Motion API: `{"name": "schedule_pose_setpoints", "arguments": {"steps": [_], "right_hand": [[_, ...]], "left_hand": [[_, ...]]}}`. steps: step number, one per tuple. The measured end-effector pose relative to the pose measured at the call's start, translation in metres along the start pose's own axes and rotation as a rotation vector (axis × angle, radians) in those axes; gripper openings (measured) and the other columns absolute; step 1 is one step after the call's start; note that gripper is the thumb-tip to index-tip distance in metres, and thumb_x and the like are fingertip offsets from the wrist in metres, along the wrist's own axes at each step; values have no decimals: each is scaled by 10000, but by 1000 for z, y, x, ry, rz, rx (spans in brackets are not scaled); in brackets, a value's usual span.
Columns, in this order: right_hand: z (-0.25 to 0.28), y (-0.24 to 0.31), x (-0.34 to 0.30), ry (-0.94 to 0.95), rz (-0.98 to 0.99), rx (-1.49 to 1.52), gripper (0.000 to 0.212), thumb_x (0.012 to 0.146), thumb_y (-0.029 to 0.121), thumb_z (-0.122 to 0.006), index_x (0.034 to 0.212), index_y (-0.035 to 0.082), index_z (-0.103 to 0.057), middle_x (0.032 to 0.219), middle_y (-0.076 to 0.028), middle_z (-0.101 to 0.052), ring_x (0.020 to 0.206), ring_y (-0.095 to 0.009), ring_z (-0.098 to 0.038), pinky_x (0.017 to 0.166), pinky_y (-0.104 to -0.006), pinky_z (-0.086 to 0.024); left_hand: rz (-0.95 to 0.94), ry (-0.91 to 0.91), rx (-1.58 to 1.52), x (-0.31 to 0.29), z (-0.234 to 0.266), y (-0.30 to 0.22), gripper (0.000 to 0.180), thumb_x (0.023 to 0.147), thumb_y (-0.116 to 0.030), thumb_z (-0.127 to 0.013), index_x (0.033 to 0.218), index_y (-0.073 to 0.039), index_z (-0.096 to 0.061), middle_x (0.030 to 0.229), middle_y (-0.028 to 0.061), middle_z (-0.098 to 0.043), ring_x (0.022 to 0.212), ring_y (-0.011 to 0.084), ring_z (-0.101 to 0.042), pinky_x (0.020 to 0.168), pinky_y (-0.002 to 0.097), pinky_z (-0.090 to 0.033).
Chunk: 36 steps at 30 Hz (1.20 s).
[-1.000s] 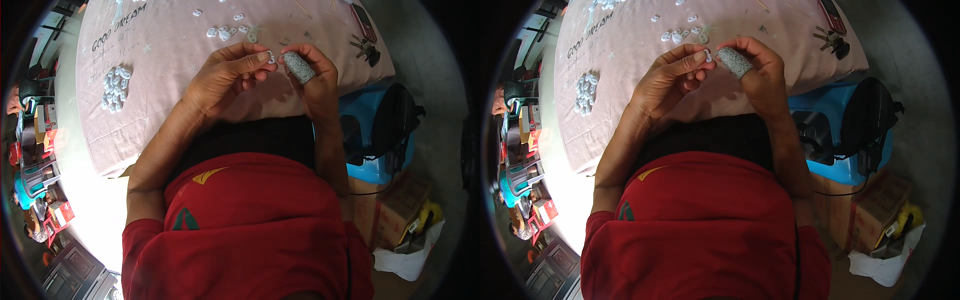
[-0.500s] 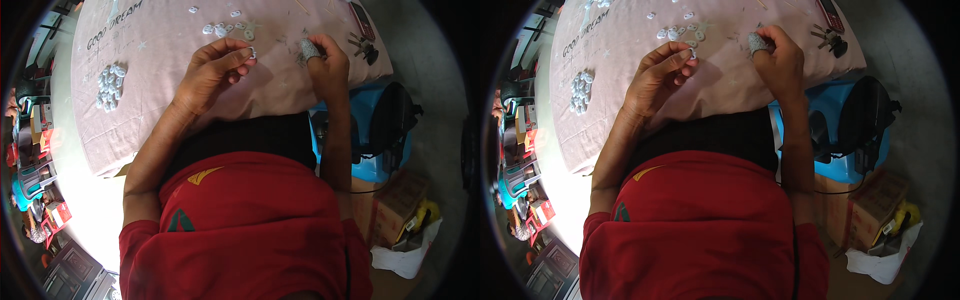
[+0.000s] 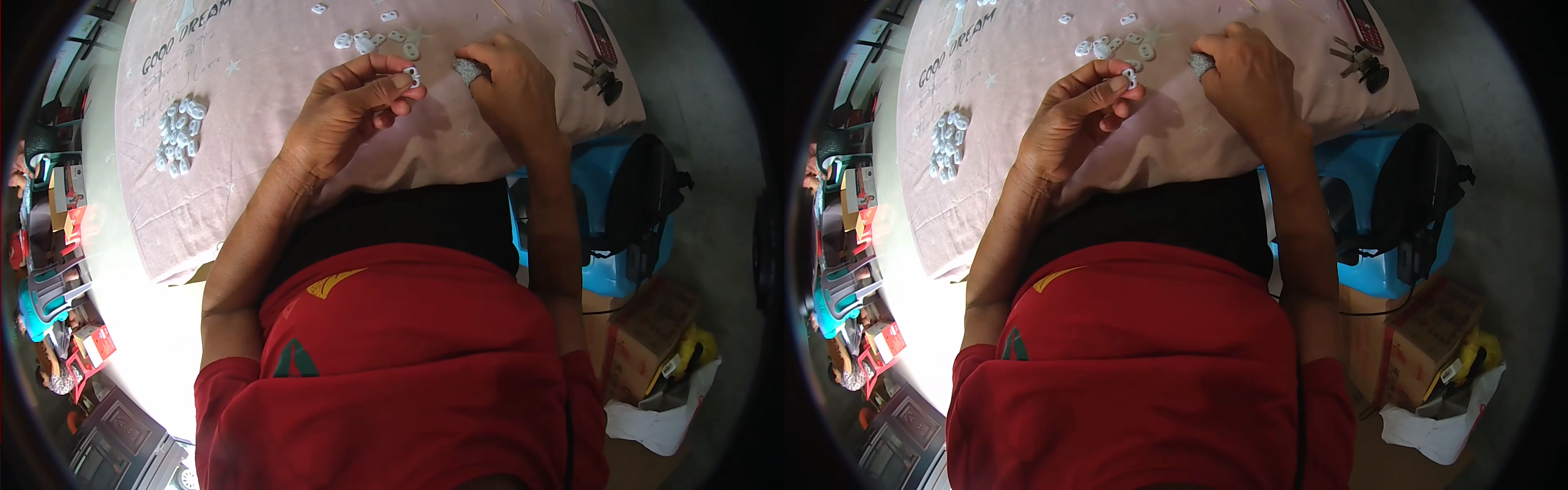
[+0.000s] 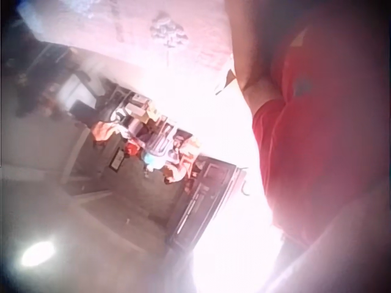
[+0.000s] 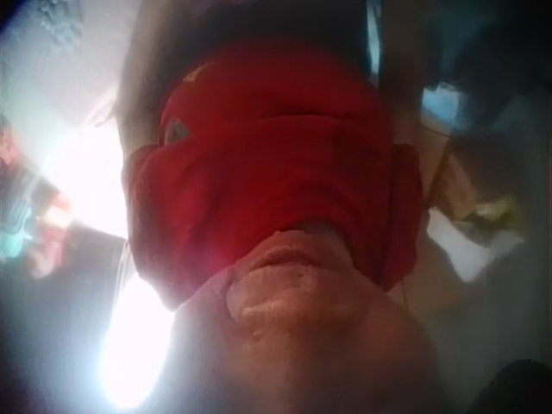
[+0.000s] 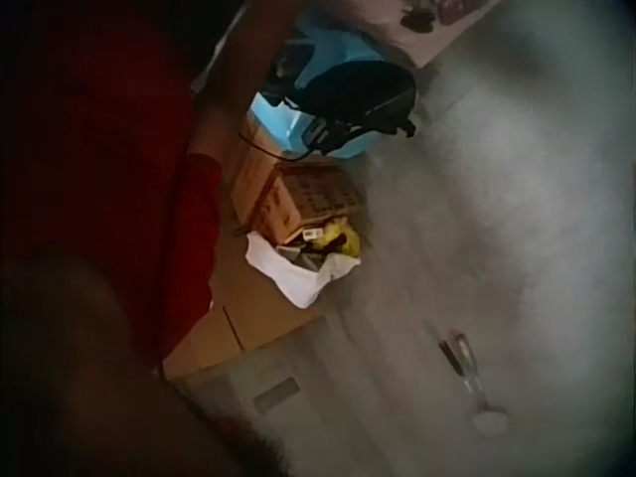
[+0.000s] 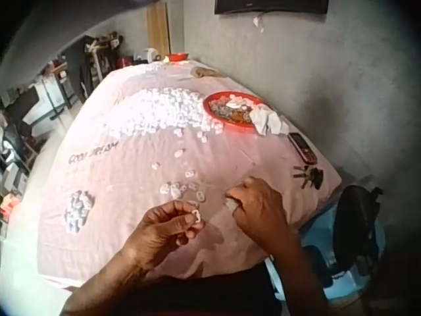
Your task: The person assembles small plastic parts by picking up screws, inserting them into the holes of the plastic pieces by hand, and placing the assembled pieces into a pile on the table.
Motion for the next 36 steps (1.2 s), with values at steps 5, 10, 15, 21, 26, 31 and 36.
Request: {"name": "schedule_pose_setpoints", "arguments": {"steps": [5, 10, 15, 21, 26, 31, 36], "right_hand": [[-9, 3, 3, 24, 5, -69, 145, 795, 83, -570, 926, 56, -625, 869, -108, -609, 846, -330, -598, 729, -435, -479], [-3, 4, -2, -29, -9, 26, 169, 811, 54, -561, 977, 50, -596, 911, -110, -626, 817, -321, -599, 735, -413, -485], [-2, 5, -14, 13, -118, 615, 241, 852, -30, -502, 1066, 33, -593, 935, -54, -636, 737, -142, -573, 675, -270, -471], [-1, 8, -24, 118, -370, 1229, 235, 876, -44, -486, 1063, 15, -616, 939, -15, -612, 707, -14, -489, 577, -149, -364], [-3, 2, -27, 47, -394, 1140, 257, 860, -68, -517, 1082, 5, -623, 943, -16, -613, 714, -27, -506, 581, -156, -383], [1, -6, -26, 31, -305, 909, 290, 846, -80, -520, 1101, 2, -629, 929, -23, -623, 812, -61, -560, 667, -186, -446], [9, -10, -23, 40, -252, 621, 349, 819, -86, -488, 1114, 12, -649, 980, -82, -666, 904, -141, -626, 802, -253, -488]], "left_hand": [[-23, 16, -7, -2, 1, 1, 168, 903, -102, -645, 1061, -47, -634, 918, 87, -697, 739, 74, -628, 595, 172, -452], [-35, 38, -15, -1, 1, 2, 167, 900, -98, -648, 1057, -45, -635, 920, 87, -697, 740, 75, -628, 596, 171, -450], [-36, 54, 4, -1, 1, 3, 163, 896, -100, -653, 1049, -44, -637, 912, 81, -692, 731, 72, -618, 598, 167, -446], [-55, 61, 33, -1, -2, 3, 158, 900, -86, -642, 1051, -41, -638, 904, 65, -681, 741, 65, -606, 610, 165, -447], [-52, 42, 39, 1, -3, 5, 157, 900, -84, -641, 1051, -40, -635, 908, 64, -680, 742, 65, -605, 615, 166, -451], [-50, 39, 33, 2, -1, 6, 155, 899, -65, -629, 1052, -37, -631, 906, 65, -676, 747, 65, -604, 619, 169, -456], [-49, 43, 28, 3, -1, 6, 159, 901, -35, -597, 1057, -22, -625, 911, 74, -669, 757, 64, -600, 625, 166, -457]]}}
Point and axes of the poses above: each hand's wrist, its own x-axis towards the middle knuckle, its own z-axis out of the back of the hand, y = z × x, the point moved 3 cm from there along x, towards the middle knuckle
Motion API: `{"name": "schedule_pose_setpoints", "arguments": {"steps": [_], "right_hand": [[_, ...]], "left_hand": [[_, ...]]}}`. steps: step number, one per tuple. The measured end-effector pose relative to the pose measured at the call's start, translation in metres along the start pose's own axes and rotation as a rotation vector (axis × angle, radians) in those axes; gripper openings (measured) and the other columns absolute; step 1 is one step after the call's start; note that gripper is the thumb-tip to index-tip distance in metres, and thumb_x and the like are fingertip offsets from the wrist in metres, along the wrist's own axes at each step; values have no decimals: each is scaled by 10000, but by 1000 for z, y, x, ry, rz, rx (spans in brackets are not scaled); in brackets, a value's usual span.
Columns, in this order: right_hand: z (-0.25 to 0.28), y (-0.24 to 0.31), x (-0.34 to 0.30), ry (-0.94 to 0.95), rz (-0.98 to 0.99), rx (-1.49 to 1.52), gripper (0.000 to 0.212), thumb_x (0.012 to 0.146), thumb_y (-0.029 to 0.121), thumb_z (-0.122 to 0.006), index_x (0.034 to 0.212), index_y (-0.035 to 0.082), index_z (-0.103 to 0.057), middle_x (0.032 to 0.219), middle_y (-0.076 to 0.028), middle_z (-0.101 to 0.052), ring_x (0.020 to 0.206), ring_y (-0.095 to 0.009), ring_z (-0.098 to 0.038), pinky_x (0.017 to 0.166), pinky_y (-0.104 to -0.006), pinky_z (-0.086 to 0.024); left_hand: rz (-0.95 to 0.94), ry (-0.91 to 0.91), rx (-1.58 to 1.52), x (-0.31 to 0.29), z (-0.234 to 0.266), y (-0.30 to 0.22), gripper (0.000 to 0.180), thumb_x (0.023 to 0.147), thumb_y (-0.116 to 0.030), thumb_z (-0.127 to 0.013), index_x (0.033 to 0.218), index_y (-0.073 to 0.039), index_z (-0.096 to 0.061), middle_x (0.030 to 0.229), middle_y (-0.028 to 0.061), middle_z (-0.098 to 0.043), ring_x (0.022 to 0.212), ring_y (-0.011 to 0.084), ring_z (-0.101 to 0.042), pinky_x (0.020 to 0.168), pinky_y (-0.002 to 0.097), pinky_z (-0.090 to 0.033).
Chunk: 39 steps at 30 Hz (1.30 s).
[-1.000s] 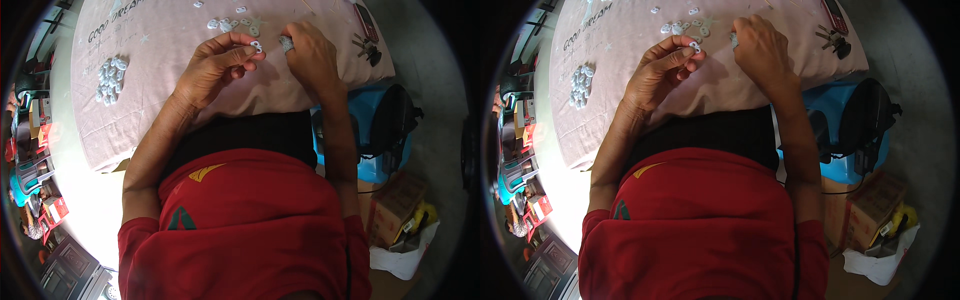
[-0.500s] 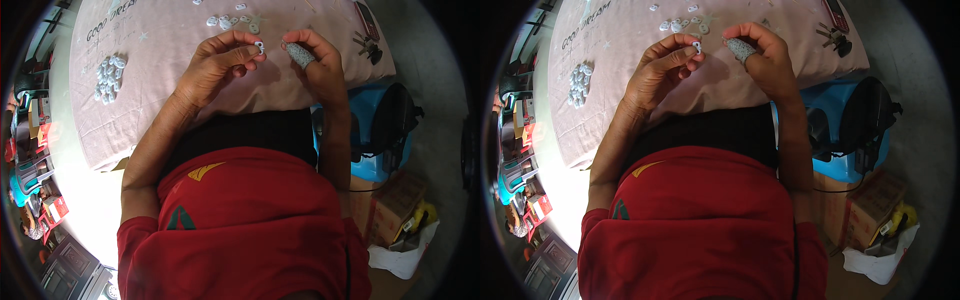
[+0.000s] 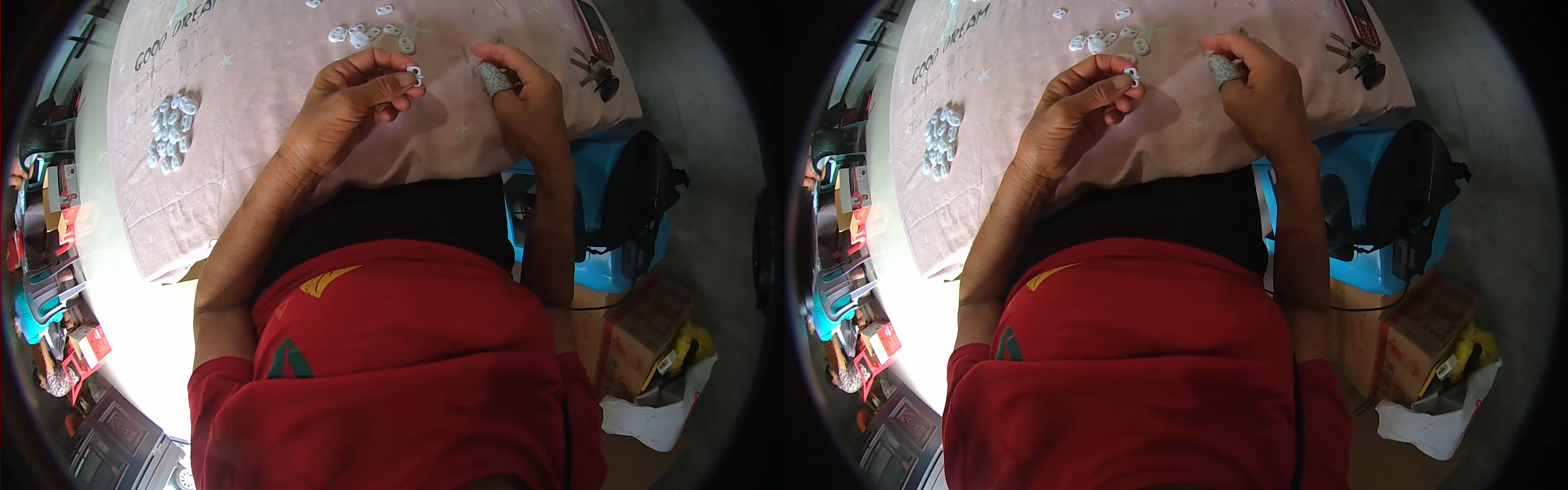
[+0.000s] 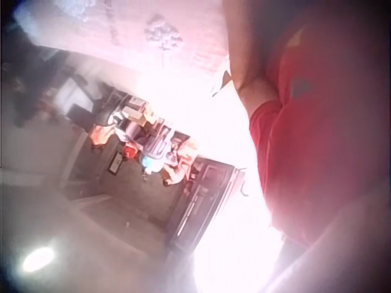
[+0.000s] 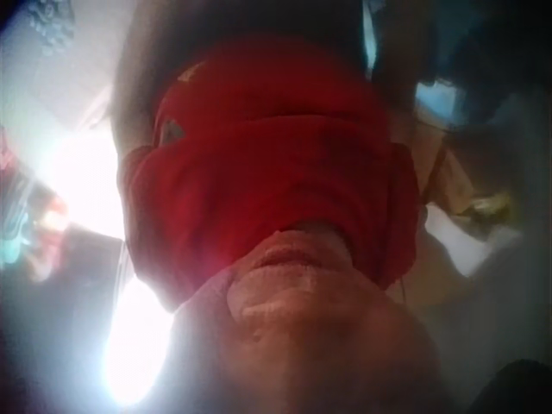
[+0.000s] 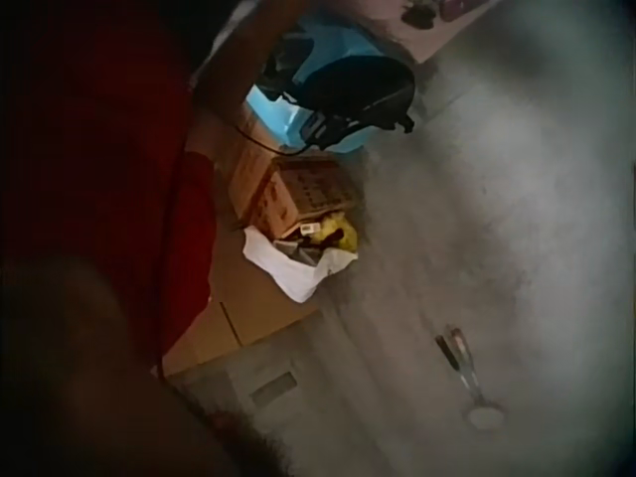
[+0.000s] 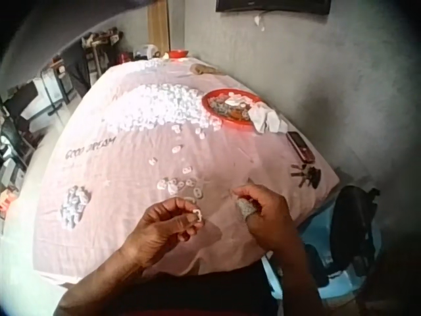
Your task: The person assembles small plastic parts by picking up screws, inserting them into the holes of the plastic pieces by hand, and placing the assembled pieces into a pile on the table.
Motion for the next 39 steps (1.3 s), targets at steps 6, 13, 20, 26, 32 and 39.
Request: {"name": "schedule_pose_setpoints", "arguments": {"steps": [6, 13, 20, 26, 32, 39], "right_hand": [[12, -2, 3, -18, 54, -230, 385, 785, -51, -491, 1119, 38, -660, 1054, -162, -669, 962, -265, -652, 888, -312, -481], [13, 3, 1, -81, 125, -476, 303, 767, 4, -570, 1041, 70, -680, 981, -115, -661, 896, -287, -645, 804, -353, -502], [-2, 11, -1, 9, 223, -625, 200, 780, 60, -621, 973, 82, -667, 888, -100, -621, 826, -300, -622, 737, -386, -493], [-10, 11, 1, -23, 278, -639, 236, 804, 27, -600, 1038, 59, -614, 863, -82, -623, 788, -240, -624, 704, -343, -491], [-19, 39, -20, 95, 5, 331, 168, 877, -12, -551, 1032, 23, -606, 882, 4, -613, 798, -53, -535, 689, -195, -439], [-29, 40, -26, 95, -9, 472, 144, 875, -46, -556, 1009, -2, -585, 920, -19, -612, 871, -70, -562, 773, -201, -449]], "left_hand": [[15, 16, 0, 0, 1, 0, 202, 909, -93, -629, 1100, -28, -624, 904, 54, -667, 756, 78, -587, 676, 184, -445], [33, -8, 7, 0, 1, 1, 203, 909, -92, -628, 1103, -30, -625, 900, 51, -665, 754, 75, -587, 676, 184, -445], [5, 7, -1, 1, 0, 1, 182, 904, -53, -619, 1082, -18, -631, 910, 61, -665, 778, 59, -613, 630, 158, -467], [-4, 8, 40, 0, -1, 1, 201, 908, -68, -621, 1102, -22, -649, 891, 56, -675, 757, 46, -605, 628, 154, -462], [-32, 13, 86, -5, -1, 1, 200, 909, -104, -625, 1092, -25, -652, 884, 52, -681, 747, 45, -601, 631, 161, -455], [-36, 22, 165, -15, -16, -9, 176, 922, -164, -631, 1054, -48, -646, 877, 23, -667, 754, 47, -569, 667, 173, -415]]}}
Point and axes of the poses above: each hand's wrist, its own x-axis towards the middle knuckle, its own z-axis out of the back of the hand, y = z × x, the point moved 3 cm from there along x, towards the middle knuckle
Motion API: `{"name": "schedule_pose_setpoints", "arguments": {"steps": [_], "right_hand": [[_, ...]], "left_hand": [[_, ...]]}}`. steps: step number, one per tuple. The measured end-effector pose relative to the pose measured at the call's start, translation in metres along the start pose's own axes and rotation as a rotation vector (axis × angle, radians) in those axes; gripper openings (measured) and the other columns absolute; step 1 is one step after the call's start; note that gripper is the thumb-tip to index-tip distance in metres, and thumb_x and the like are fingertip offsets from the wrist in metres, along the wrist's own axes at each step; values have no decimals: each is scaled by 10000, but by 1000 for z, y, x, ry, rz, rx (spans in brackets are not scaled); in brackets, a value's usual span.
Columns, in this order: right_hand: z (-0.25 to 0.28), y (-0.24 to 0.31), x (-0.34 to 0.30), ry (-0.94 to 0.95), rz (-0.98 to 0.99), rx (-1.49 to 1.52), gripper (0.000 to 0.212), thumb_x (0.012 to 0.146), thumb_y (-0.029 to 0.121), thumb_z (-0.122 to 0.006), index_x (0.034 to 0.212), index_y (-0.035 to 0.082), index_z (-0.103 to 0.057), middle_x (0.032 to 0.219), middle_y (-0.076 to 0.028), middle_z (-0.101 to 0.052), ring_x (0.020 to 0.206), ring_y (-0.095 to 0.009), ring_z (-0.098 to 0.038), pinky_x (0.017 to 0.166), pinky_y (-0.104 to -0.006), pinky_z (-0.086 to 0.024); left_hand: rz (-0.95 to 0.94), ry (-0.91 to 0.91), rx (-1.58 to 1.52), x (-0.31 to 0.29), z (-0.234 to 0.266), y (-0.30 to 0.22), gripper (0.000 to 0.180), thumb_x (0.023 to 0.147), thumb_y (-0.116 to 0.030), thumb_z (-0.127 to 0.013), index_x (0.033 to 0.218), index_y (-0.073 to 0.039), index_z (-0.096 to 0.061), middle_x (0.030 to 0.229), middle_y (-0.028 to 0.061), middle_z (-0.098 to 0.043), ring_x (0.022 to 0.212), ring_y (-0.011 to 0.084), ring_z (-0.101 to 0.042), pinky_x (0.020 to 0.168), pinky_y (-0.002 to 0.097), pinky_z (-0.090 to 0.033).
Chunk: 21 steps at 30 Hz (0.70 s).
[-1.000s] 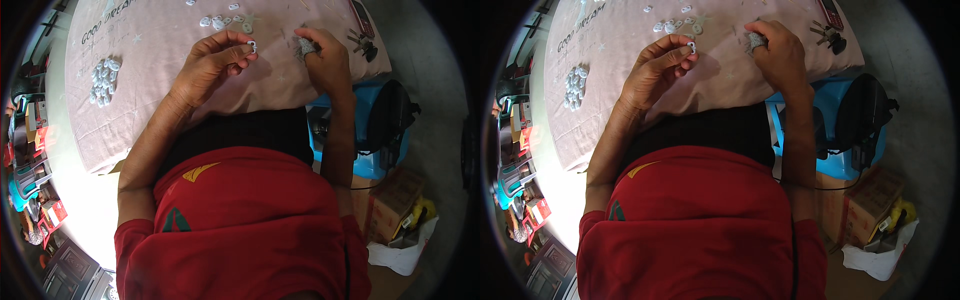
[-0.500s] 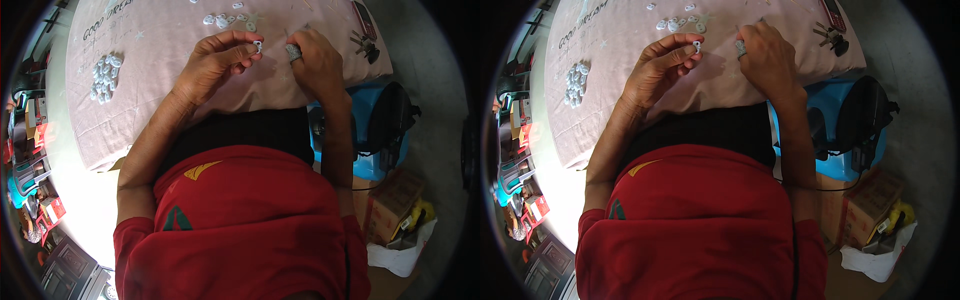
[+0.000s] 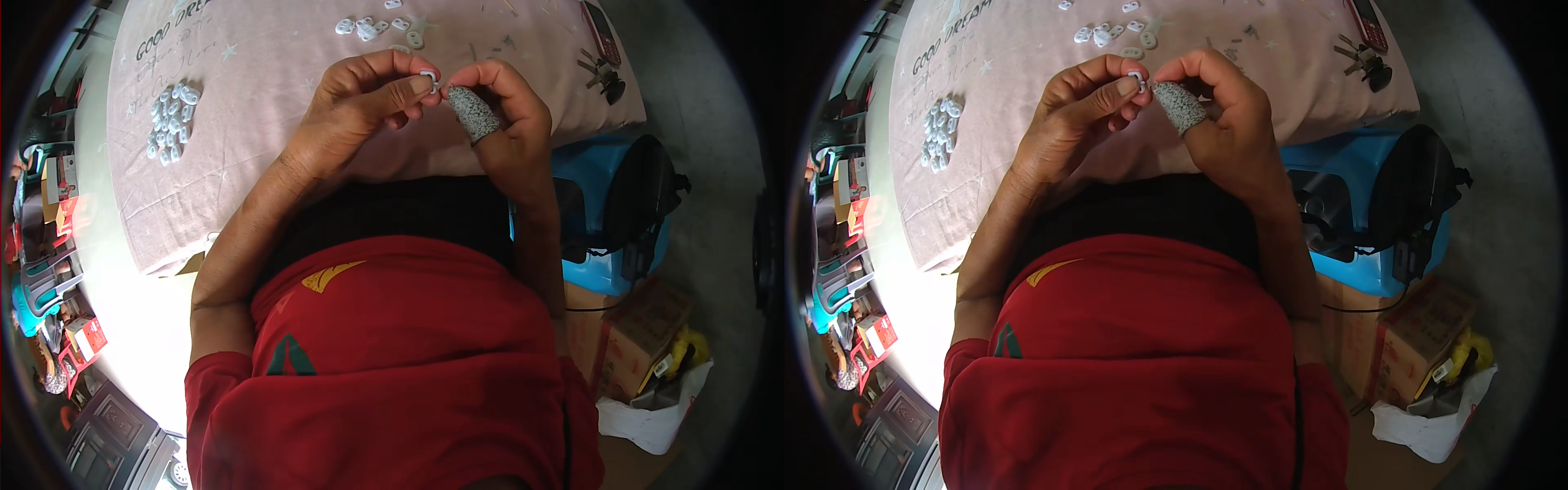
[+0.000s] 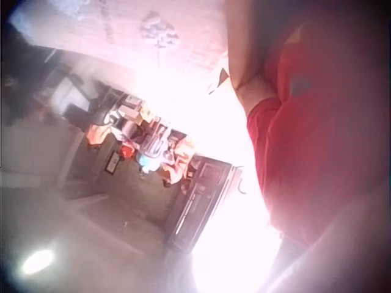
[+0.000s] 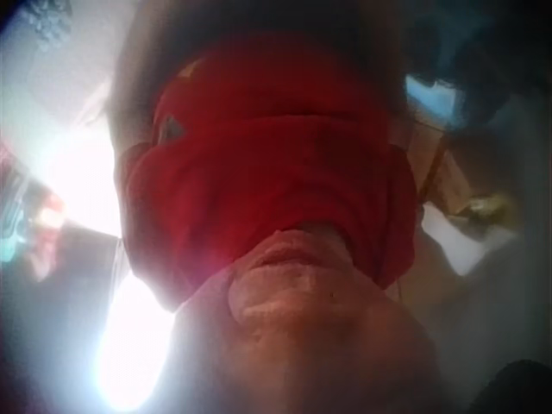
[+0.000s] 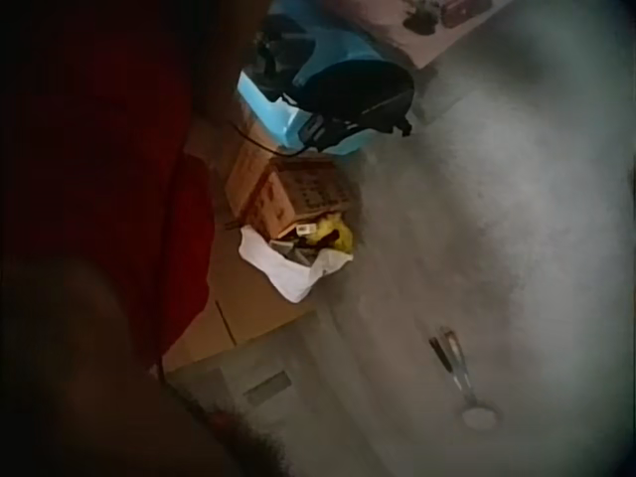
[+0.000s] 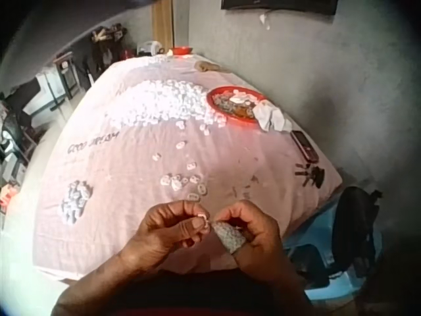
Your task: The person assembles small plastic parts by picking up screws, inserting them into the holes of the plastic pieces by hand, and placing the assembled pieces into a pile on the table.
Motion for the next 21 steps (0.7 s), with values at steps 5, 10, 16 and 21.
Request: {"name": "schedule_pose_setpoints", "arguments": {"steps": [5, 10, 16, 21], "right_hand": [[-5, 9, -4, -11, 73, 68, 171, 863, -78, -555, 1021, -14, -569, 990, -39, -602, 945, -100, -570, 860, -224, -447], [-6, 14, -4, -31, 131, 94, 196, 833, -110, -551, 1006, -22, -578, 953, -52, -614, 928, -114, -614, 823, -240, -490], [-4, 15, -7, -11, 105, 132, 208, 854, -103, -545, 1041, -17, -576, 988, -43, -620, 910, -100, -592, 801, -210, -468], [-5, 13, -6, -28, 151, 162, 210, 853, -102, -554, 1046, -22, -578, 990, -53, -630, 921, -108, -606, 804, -214, -478]], "left_hand": [[-10, -9, 21, -6, -4, -8, 176, 918, -173, -641, 1044, -51, -652, 862, 17, -669, 744, 43, -568, 659, 168, -421], [-67, -10, 52, -9, -7, -11, 180, 905, -167, -660, 1045, -55, -670, 841, 11, -672, 730, 40, -568, 659, 169, -428], [-141, 12, 55, -12, -8, -13, 195, 898, -161, -666, 1060, -54, -678, 844, 10, -674, 737, 37, -568, 666, 171, -426], [-174, -4, 60, -11, -8, -13, 188, 890, -110, -669, 1065, -43, -693, 875, 9, -698, 716, 38, -573, 625, 171, -444]]}}
Point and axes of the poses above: each hand's wrist, its own x-axis towards the middle knuckle, its own z-axis out of the back of the hand, y = z × x, the point moved 3 cm from there along x, towards the middle knuckle
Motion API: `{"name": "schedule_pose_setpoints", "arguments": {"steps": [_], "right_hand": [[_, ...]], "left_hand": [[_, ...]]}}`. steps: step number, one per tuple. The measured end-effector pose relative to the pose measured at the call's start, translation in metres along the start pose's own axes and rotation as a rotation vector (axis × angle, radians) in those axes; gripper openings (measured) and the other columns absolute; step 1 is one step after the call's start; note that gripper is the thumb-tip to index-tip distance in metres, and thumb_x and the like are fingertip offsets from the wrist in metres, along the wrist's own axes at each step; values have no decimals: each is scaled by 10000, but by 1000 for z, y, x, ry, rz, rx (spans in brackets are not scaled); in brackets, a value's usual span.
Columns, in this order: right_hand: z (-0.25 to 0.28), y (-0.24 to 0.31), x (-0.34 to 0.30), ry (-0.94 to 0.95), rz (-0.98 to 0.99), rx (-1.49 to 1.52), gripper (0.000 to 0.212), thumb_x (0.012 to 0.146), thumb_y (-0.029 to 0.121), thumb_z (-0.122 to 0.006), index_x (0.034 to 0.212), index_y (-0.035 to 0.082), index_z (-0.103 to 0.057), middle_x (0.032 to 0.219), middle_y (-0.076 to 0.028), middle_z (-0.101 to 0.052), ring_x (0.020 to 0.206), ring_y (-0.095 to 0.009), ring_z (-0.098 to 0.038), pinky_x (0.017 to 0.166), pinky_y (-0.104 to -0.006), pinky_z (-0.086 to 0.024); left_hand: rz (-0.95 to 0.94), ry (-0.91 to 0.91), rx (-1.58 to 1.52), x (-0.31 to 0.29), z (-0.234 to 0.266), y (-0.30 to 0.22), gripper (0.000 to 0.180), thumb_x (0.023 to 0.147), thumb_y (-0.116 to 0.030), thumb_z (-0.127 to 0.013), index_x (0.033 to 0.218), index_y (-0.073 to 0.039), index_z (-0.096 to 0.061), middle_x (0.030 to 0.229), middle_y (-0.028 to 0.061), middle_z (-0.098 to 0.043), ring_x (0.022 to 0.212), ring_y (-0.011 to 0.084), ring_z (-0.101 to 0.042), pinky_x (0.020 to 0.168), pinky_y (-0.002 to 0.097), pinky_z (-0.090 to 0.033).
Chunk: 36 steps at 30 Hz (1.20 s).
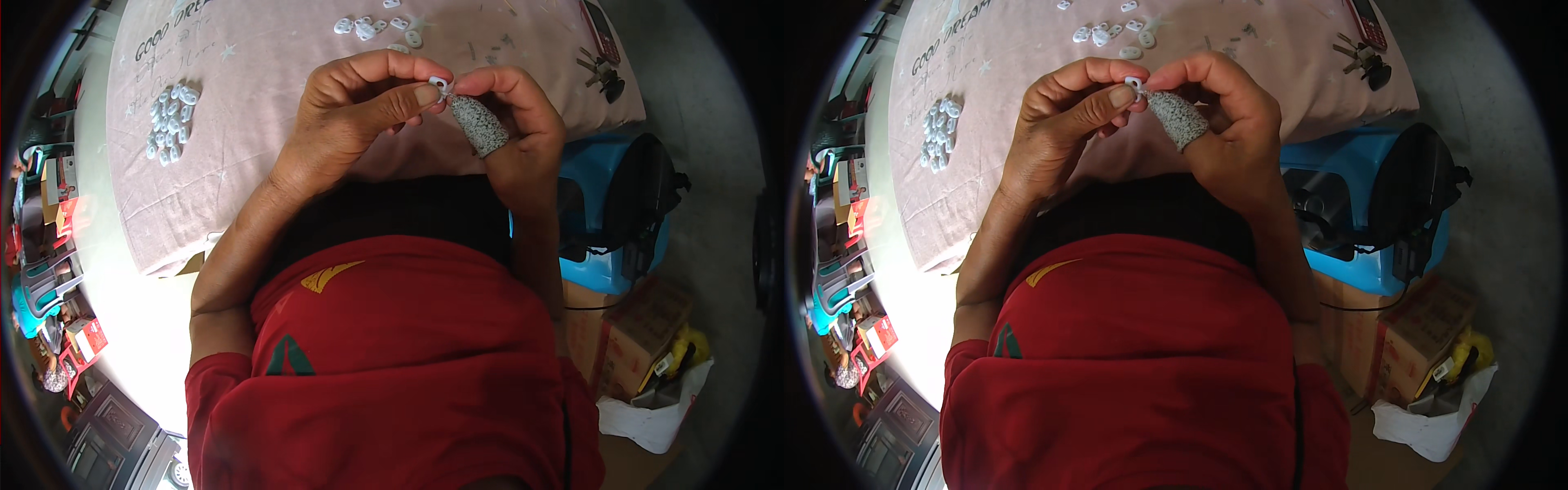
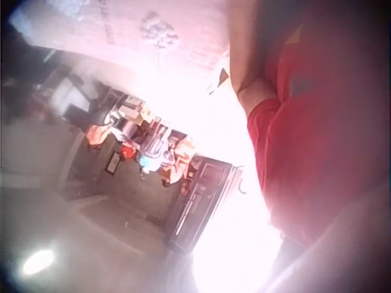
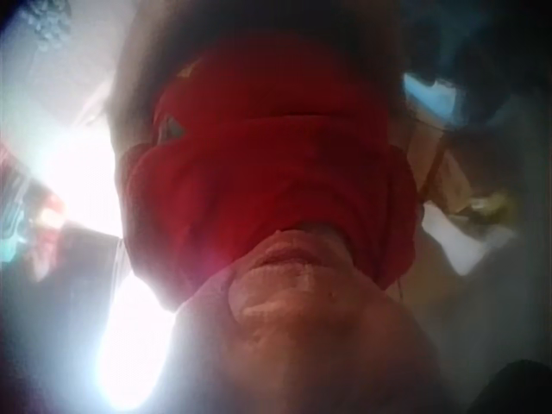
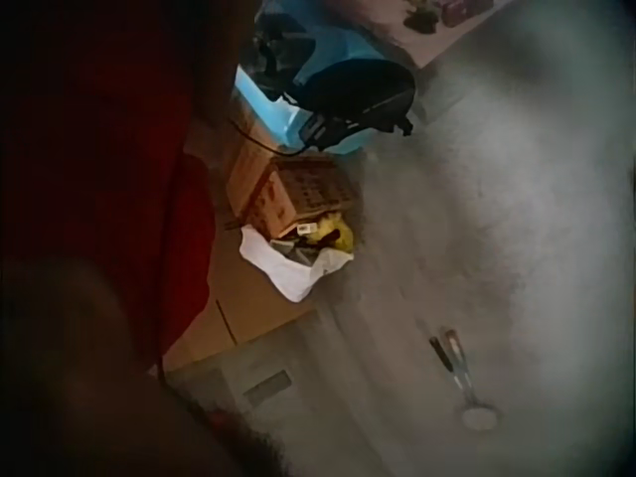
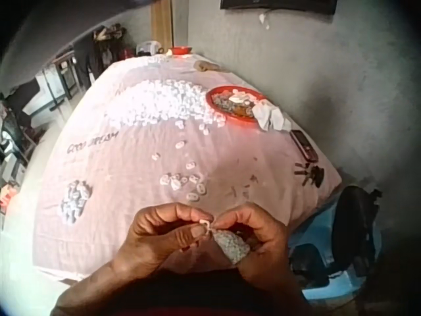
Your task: The person assembles small plastic parts by picking up screws, inserting them into the holes of the plastic pieces by hand, and placing the assembled pieces into a pile on the table.
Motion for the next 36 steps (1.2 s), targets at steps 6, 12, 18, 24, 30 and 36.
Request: {"name": "schedule_pose_setpoints", "arguments": {"steps": [6, 12, 18, 24, 30, 36], "right_hand": [[0, 1, 0, -2, -21, 15, 228, 840, -120, -560, 1048, -28, -578, 982, -68, -636, 926, -120, -614, 826, -228, -485], [0, 2, 0, -11, -39, 47, 266, 797, -173, -527, 1013, -30, -588, 964, -67, -627, 937, -122, -619, 838, -239, -493], [0, 3, -1, 17, -55, 34, 246, 829, -136, -562, 1053, -35, -572, 991, -68, -631, 935, -119, -610, 849, -234, -485], [0, 2, 0, 2, -4, -6, 226, 842, -114, -574, 1047, -19, -581, 978, -54, -635, 895, -92, -604, 757, -193, -474], [0, 4, 0, 6, -51, 25, 201, 853, -94, -581, 1038, -14, -583, 975, -60, -638, 906, -99, -613, 752, -190, -477], [-2, 5, 0, -24, -95, 48, 232, 807, -152, -535, 998, -31, -591, 943, -69, -633, 912, -116, -621, 817, -234, -494]], "left_hand": [[-2, -14, 8, -2, 0, -1, 188, 885, -100, -675, 1061, -38, -697, 876, 13, -697, 718, 39, -572, 628, 168, -451], [-24, -15, 6, -2, -1, -3, 190, 875, -54, -676, 1061, -19, -694, 881, 23, -694, 729, 44, -568, 661, 170, -477], [-33, -14, 5, -3, -2, -3, 184, 874, -40, -673, 1054, -11, -693, 884, 28, -693, 731, 45, -567, 672, 172, -483], [33, -25, -6, -3, 1, -3, 181, 875, -69, -680, 1049, -21, -696, 871, 23, -698, 723, 45, -578, 649, 172, -471], [-7, -25, 30, -3, 0, -3, 183, 877, -82, -680, 1052, -28, -696, 864, 23, -700, 721, 45, -583, 640, 173, -466], [-13, -9, 5, -3, 0, -3, 181, 878, -70, -676, 1053, -26, -694, 873, 26, -700, 725, 46, -584, 642, 175, -469]]}}
Point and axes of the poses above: each hand's wrist, its own x-axis towards the middle knuckle, its own z-axis out of the back of the hand, y = z × x, the point moved 3 cm from there along x, towards the middle knuckle
